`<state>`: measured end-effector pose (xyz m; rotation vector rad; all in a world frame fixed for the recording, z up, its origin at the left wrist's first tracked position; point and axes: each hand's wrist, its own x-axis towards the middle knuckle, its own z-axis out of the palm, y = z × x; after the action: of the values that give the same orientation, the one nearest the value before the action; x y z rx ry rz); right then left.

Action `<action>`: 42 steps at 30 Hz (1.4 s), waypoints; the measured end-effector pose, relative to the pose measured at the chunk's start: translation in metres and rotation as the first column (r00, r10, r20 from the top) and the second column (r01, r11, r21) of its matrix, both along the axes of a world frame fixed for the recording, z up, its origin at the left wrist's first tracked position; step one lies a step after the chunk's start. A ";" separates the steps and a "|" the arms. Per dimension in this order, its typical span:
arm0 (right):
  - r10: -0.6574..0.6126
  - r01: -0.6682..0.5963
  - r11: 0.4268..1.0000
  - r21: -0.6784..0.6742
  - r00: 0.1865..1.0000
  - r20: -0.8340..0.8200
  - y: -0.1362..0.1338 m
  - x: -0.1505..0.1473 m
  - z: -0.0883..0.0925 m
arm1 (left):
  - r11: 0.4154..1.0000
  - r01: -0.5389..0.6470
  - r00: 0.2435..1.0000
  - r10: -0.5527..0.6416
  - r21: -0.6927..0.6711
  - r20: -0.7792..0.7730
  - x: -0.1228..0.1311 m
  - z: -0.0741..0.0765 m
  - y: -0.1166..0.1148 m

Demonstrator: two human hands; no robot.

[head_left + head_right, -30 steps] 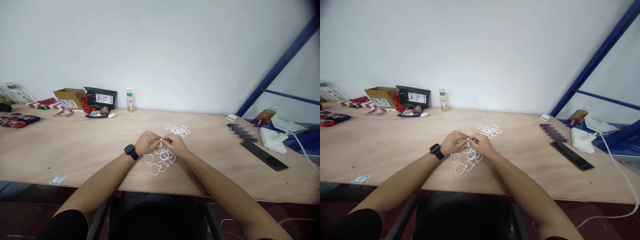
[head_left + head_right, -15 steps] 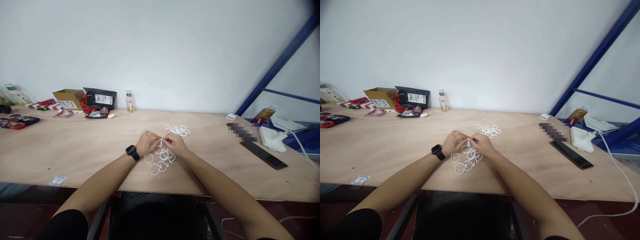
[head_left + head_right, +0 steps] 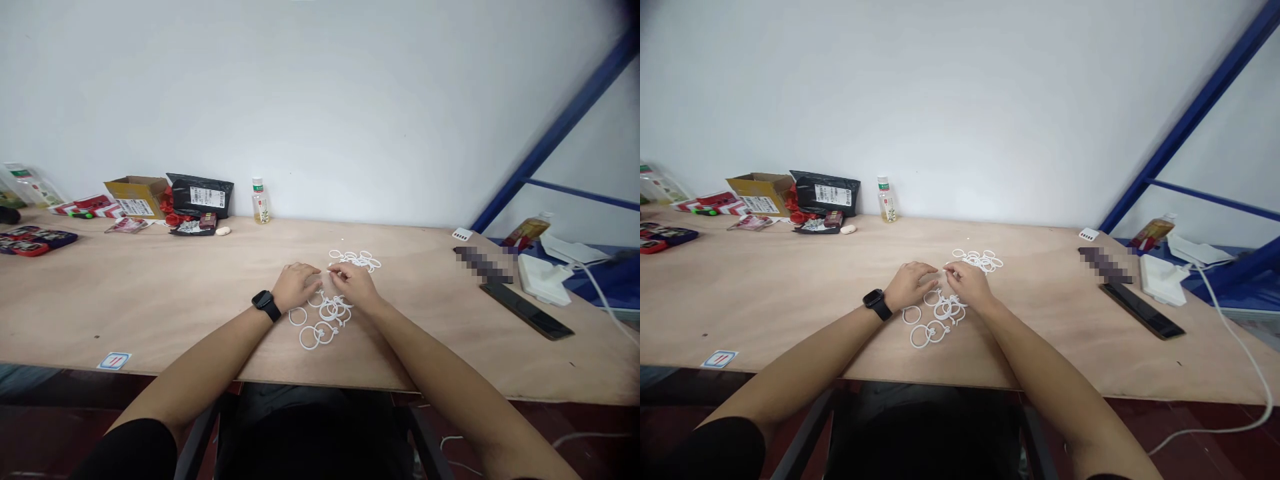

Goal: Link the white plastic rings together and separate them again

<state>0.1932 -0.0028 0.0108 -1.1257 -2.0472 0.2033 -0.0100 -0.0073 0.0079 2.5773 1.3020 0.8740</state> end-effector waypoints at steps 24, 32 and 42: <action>0.137 -0.163 0.976 -0.147 0.976 -0.172 -0.008 -0.005 0.004 | 0.994 0.041 0.989 -0.055 0.106 0.140 -0.003 0.004 -0.001; 0.165 -0.194 0.969 -0.155 0.969 -0.183 -0.014 -0.008 0.002 | 0.985 0.133 0.978 -0.148 0.111 0.147 -0.003 0.007 0.000; 0.102 -0.103 0.993 0.051 0.995 0.017 -0.004 0.001 0.003 | 0.998 0.059 0.990 -0.061 0.025 0.126 -0.002 0.000 0.002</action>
<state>0.1944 -0.0063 0.0137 -0.9941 -2.1131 0.1924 -0.0120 -0.0056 0.0082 2.5156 1.1808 1.0268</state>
